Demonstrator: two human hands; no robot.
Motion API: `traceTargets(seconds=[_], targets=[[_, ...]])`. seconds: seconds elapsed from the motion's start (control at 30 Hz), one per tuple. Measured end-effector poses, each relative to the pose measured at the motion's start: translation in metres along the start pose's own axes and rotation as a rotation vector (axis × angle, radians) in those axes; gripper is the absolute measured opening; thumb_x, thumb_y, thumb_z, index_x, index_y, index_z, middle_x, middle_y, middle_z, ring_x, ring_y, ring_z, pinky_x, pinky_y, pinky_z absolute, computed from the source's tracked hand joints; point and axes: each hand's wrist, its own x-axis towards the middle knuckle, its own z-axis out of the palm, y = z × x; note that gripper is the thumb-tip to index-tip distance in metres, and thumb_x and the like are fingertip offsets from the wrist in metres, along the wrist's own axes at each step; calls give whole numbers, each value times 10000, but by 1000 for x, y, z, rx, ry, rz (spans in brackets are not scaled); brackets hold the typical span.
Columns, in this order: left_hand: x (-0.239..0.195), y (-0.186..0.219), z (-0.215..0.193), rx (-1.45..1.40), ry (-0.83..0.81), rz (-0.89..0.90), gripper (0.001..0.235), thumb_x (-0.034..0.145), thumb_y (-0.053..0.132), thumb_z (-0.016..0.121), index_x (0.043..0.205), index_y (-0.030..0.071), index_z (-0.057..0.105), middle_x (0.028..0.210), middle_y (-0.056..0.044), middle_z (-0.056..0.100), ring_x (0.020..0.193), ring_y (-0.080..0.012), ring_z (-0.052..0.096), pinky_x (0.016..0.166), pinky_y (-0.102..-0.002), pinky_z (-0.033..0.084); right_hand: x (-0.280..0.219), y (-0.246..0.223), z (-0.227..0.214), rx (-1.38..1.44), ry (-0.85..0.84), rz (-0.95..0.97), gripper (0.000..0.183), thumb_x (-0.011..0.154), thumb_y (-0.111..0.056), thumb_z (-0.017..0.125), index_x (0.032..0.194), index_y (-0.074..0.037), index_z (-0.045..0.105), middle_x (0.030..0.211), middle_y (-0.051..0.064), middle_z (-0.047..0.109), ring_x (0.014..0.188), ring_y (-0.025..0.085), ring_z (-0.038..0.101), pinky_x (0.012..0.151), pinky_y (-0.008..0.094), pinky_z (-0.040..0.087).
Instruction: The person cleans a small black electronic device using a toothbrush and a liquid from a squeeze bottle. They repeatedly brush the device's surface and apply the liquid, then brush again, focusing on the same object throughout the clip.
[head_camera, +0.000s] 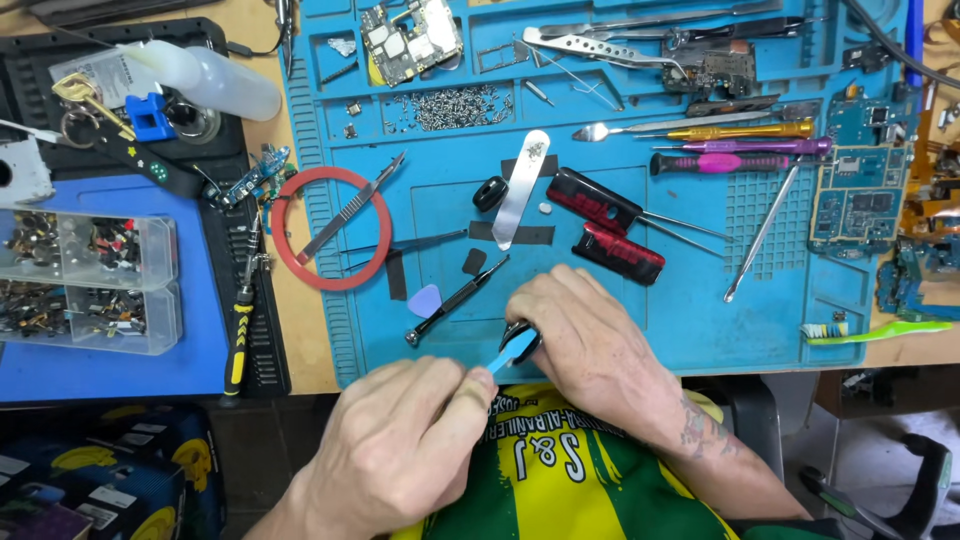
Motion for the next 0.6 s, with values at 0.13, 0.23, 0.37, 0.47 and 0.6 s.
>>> traceTargets(seconds=[0.13,0.23,0.37,0.47,0.6], targets=[[-2,10,-18,45,-65,-102,125,973,-35,560,858,-44,609,709,-106,453,535,-220,434,481,-355,410,0,-1,-2,-3,-22,-14,195,929,108,441,1073,-6,504,941,153,549,775,290,457,677,398,360],[-2,6,-12,77,-74,7,204,993,-55,581,807,7,523,692,-74,388,533,-222,384,472,-377,379,1,-2,-2,-11,0,-41,206,936,128,395,1043,-3,513,928,155,559,762,303,455,682,406,365],[3,4,-21,148,-133,48,254,1010,-19,575,772,42,513,676,-50,350,534,-211,369,483,-371,335,1,-3,-1,-28,-15,-43,151,1021,-3,378,1048,-3,527,932,148,556,768,299,460,682,407,366],[7,5,-29,217,-180,66,267,1017,-4,585,773,69,505,674,-31,351,547,-198,368,497,-368,327,-2,-1,-1,-38,-24,-45,139,1014,2,395,1057,-2,527,945,157,569,772,305,472,674,413,367],[16,-3,-35,244,-279,169,210,1046,37,561,838,55,543,706,-51,421,599,-239,425,527,-386,351,-2,-4,0,-84,-12,-53,205,1081,-108,370,1060,-9,548,940,152,590,775,295,490,667,411,377]])
